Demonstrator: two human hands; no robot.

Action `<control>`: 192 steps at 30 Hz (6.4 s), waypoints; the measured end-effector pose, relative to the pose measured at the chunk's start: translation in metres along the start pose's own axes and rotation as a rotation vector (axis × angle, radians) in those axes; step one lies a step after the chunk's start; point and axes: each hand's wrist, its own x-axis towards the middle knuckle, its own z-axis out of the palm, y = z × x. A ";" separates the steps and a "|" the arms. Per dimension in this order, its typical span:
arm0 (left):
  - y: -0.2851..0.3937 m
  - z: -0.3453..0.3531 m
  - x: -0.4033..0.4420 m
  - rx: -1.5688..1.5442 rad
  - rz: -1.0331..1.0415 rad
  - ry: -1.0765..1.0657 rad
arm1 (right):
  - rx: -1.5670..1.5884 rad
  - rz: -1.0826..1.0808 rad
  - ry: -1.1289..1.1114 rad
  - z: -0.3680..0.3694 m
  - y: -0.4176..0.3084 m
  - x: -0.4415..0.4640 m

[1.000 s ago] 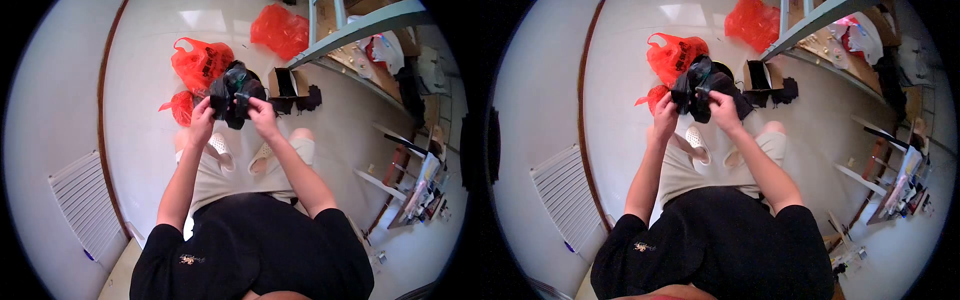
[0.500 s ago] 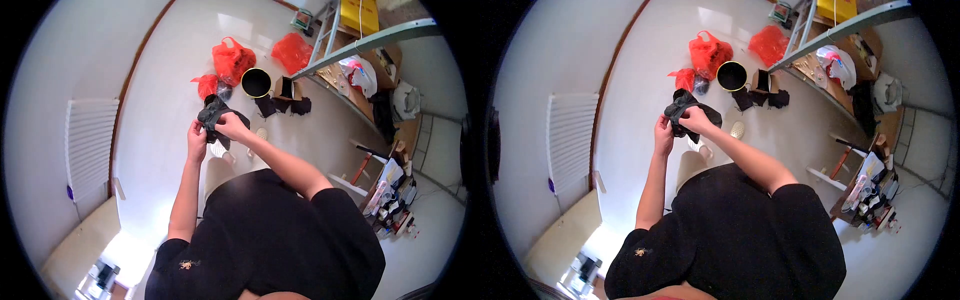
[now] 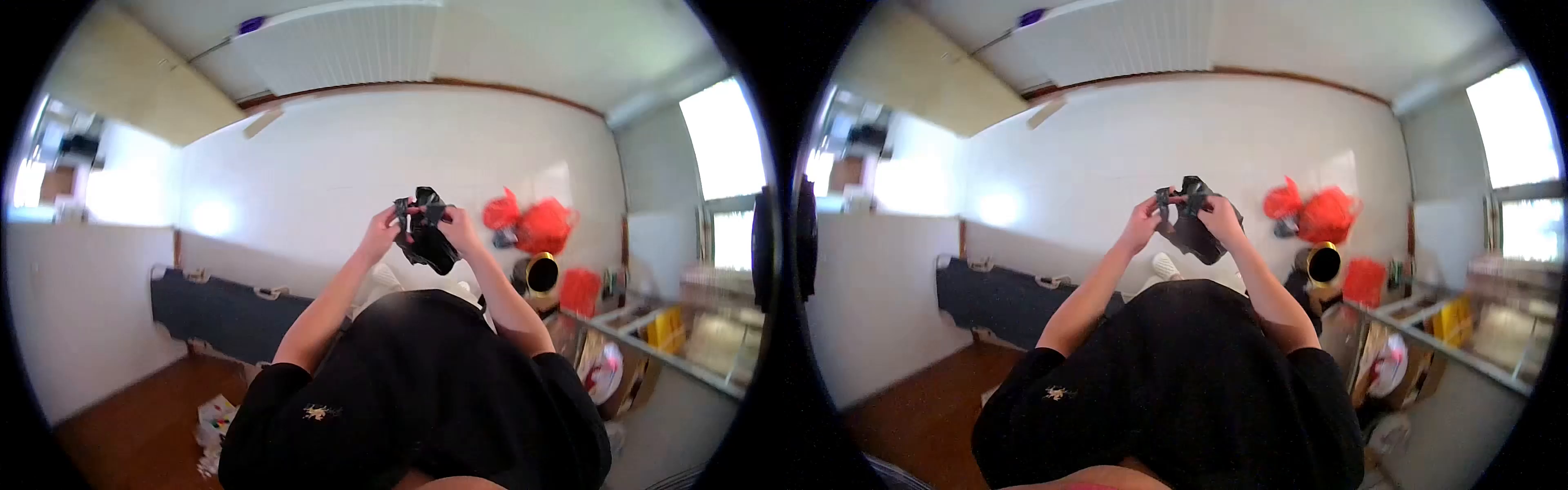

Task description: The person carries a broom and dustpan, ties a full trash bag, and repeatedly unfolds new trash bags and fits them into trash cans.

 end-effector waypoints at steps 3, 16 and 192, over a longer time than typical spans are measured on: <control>0.031 -0.074 -0.012 0.025 0.005 0.110 | 0.011 -0.026 -0.141 0.068 -0.030 0.056; 0.103 -0.373 0.002 0.524 0.115 0.640 | -0.225 -0.259 -0.573 0.367 -0.196 0.287; 0.711 -3.374 -0.539 -0.177 -0.378 2.028 | -0.523 -0.463 -1.683 3.312 -1.400 1.526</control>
